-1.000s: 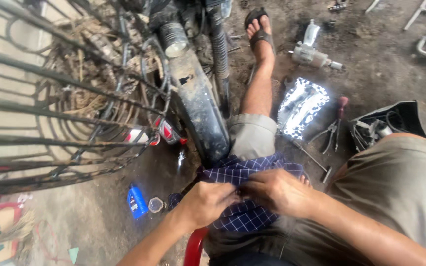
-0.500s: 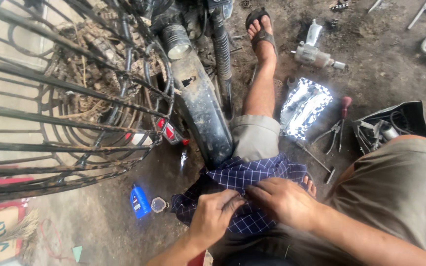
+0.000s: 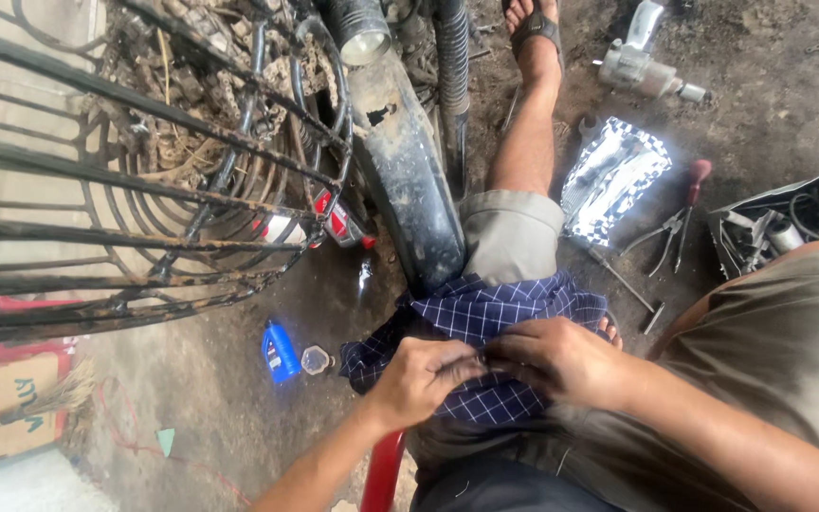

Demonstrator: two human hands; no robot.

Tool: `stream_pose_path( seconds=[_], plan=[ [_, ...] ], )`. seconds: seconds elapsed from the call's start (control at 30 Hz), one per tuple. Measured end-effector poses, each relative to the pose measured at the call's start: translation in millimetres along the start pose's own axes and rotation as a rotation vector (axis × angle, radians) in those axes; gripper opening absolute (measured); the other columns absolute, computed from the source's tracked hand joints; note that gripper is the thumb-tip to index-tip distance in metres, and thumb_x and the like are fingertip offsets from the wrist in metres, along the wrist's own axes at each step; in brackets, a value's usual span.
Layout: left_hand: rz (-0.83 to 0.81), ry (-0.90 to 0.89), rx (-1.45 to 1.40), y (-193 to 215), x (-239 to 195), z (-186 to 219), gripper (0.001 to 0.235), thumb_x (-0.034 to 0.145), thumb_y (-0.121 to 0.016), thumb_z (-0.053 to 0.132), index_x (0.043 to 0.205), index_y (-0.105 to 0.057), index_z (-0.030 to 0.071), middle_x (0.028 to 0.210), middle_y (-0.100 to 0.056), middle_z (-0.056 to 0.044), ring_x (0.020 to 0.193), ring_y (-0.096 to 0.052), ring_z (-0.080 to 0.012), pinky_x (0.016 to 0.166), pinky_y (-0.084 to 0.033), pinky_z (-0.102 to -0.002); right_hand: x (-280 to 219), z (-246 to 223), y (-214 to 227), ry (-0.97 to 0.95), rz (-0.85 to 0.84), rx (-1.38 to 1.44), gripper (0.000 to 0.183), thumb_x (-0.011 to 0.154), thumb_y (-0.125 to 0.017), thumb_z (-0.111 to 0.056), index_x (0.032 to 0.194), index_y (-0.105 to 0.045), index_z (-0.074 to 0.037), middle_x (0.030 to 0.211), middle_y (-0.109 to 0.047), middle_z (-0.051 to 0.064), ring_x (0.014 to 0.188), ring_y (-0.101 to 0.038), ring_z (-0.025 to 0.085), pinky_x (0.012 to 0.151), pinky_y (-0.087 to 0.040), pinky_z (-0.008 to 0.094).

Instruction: The person sits on a stool and handles a small cylindrical metal part, wiping it with a cloth. They then use a pair of scissors to cut a small piece of material from the part and continue to clean and manipulate it with their hands.

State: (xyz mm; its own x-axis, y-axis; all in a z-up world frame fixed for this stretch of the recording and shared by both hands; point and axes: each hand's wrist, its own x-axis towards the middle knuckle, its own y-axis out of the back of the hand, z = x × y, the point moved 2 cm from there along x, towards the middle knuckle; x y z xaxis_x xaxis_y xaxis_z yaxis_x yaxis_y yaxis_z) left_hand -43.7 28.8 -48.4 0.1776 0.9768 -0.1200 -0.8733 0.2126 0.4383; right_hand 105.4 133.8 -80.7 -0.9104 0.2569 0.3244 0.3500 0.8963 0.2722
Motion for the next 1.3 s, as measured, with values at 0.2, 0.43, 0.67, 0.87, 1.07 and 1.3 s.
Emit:
stream_pose_path(
  seconds=[0.2,0.43,0.67,0.87,1.07,1.3],
  plan=[
    [0.402,0.162,0.146,12,-7,-1,0.011,0.084,-0.053,0.007,0.085,-0.062,0.001,0.068,-0.062,-0.006,0.048,-0.052,-0.0088,0.039,-0.043,-0.017,-14,5,12,0.072,0.24,-0.299,0.023,0.082,-0.056,-0.01,0.102,-0.054,0.001,0.07,-0.055,0.005,0.057,-0.053,0.02,0.046,-0.046,0.033],
    [0.366,0.102,-0.153,-9,-2,-16,0.016,0.082,-0.06,0.019,0.097,-0.066,0.015,0.091,-0.046,-0.002,0.085,-0.043,-0.0146,0.075,-0.046,-0.023,20,51,114,-0.938,0.699,-0.052,0.028,0.074,-0.068,-0.028,0.095,-0.066,-0.011,0.098,-0.063,0.009,0.085,-0.058,0.022,0.077,-0.043,0.034],
    [0.542,0.065,-0.286,-27,32,-35,0.012,0.08,-0.062,0.012,0.091,-0.065,0.011,0.092,-0.06,-0.005,0.077,-0.058,-0.0131,0.058,-0.053,-0.023,12,195,151,-1.198,0.897,0.123,0.022,0.08,-0.063,-0.014,0.1,-0.057,-0.009,0.082,-0.063,0.006,0.058,-0.051,0.011,0.048,-0.042,0.022],
    [0.629,0.039,-0.385,-30,35,-45,0.014,0.08,-0.063,0.007,0.093,-0.064,0.008,0.085,-0.068,-0.009,0.06,-0.063,-0.0115,0.044,-0.052,-0.019,-27,344,107,-1.395,1.017,0.196,0.025,0.076,-0.064,-0.013,0.097,-0.056,-0.002,0.076,-0.058,0.005,0.057,-0.049,0.011,0.046,-0.041,0.019],
    [0.675,0.075,-0.4,-30,41,-45,0.016,0.074,-0.065,-0.001,0.088,-0.063,0.005,0.082,-0.069,-0.015,0.061,-0.067,-0.0174,0.045,-0.055,-0.023,-53,436,70,-1.445,1.036,0.03,0.039,0.068,-0.072,-0.035,0.082,-0.061,0.0,0.082,-0.061,0.016,0.08,-0.058,0.028,0.068,-0.044,0.037],
    [0.734,0.041,-0.547,-32,45,-47,0.015,0.07,-0.064,-0.01,0.081,-0.059,-0.001,0.082,-0.066,-0.024,0.07,-0.069,-0.0324,0.043,-0.054,-0.024,-62,381,71,-1.486,0.822,-0.182,0.023,0.083,-0.054,-0.023,0.101,-0.063,-0.009,0.095,-0.062,0.021,0.088,-0.058,0.039,0.078,-0.046,0.045]
  ],
)
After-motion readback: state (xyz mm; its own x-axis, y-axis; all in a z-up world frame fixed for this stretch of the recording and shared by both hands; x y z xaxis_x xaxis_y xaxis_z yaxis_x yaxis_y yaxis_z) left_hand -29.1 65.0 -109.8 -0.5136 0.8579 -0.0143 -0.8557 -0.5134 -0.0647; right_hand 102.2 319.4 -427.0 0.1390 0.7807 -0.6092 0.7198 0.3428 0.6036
